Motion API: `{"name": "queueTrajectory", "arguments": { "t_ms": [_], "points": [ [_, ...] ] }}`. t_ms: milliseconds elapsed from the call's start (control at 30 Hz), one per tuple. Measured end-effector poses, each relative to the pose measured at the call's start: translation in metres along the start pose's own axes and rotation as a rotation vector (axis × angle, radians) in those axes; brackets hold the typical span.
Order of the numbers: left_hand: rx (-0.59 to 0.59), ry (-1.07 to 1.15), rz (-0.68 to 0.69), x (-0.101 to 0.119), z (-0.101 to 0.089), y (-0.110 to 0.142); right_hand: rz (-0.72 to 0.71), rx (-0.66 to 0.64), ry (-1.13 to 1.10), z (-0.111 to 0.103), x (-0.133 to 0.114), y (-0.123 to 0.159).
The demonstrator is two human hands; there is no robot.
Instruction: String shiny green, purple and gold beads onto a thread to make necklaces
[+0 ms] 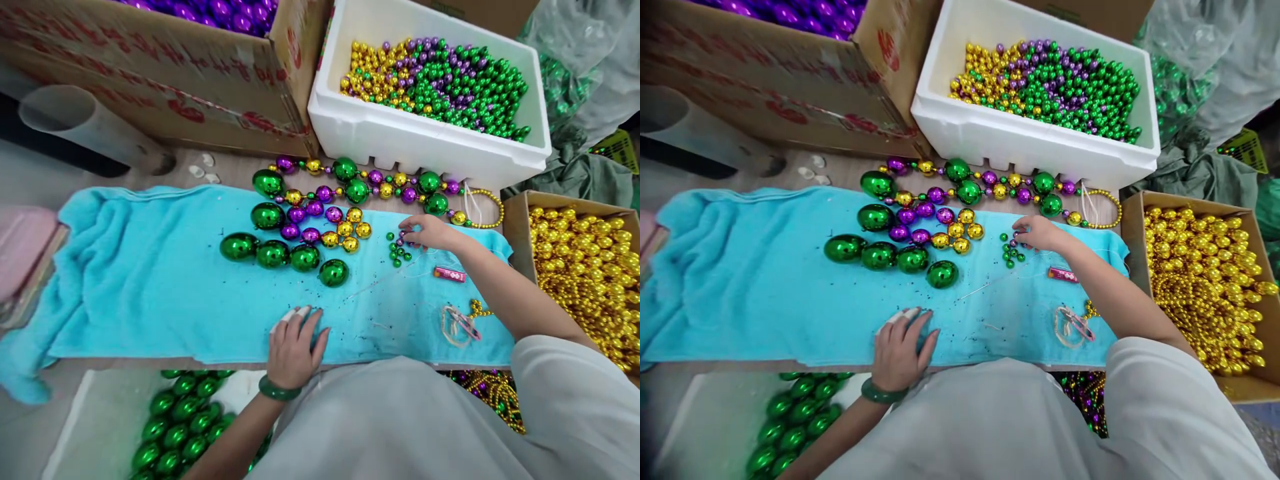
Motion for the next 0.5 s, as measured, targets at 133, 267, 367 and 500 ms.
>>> {"name": "queueTrajectory", "arguments": {
  "t_ms": [133, 267, 367, 500],
  "points": [
    [-0.005, -0.017, -0.011, 0.001, 0.0, 0.0, 0.03, 0.03, -0.036, -0.007, 0.003, 0.006],
    [0.013, -0.033, 0.027, -0.003, -0.001, 0.003, -0.102, 0.198, 0.024, -0.043, -0.005, 0.019],
    [0.029, -0.058, 0.108, -0.014, 0.001, 0.007, -0.18, 0.494, 0.034, -0.104, -0.01, 0.022],
    [0.087, -0.097, 0.186, -0.029, 0.007, 0.01, -0.093, 0.938, 0.115, -0.196, -0.003, -0.004]
  ]
}}
Point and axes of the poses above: each hand's wrist, its own y-axis away from the middle knuckle, its own z-axis out of the palm, x = y × z, the point moved 2 cm from there along -y, towards the middle knuckle, and after that the axes turned 13 degrees about y, right-handed, at the moved point
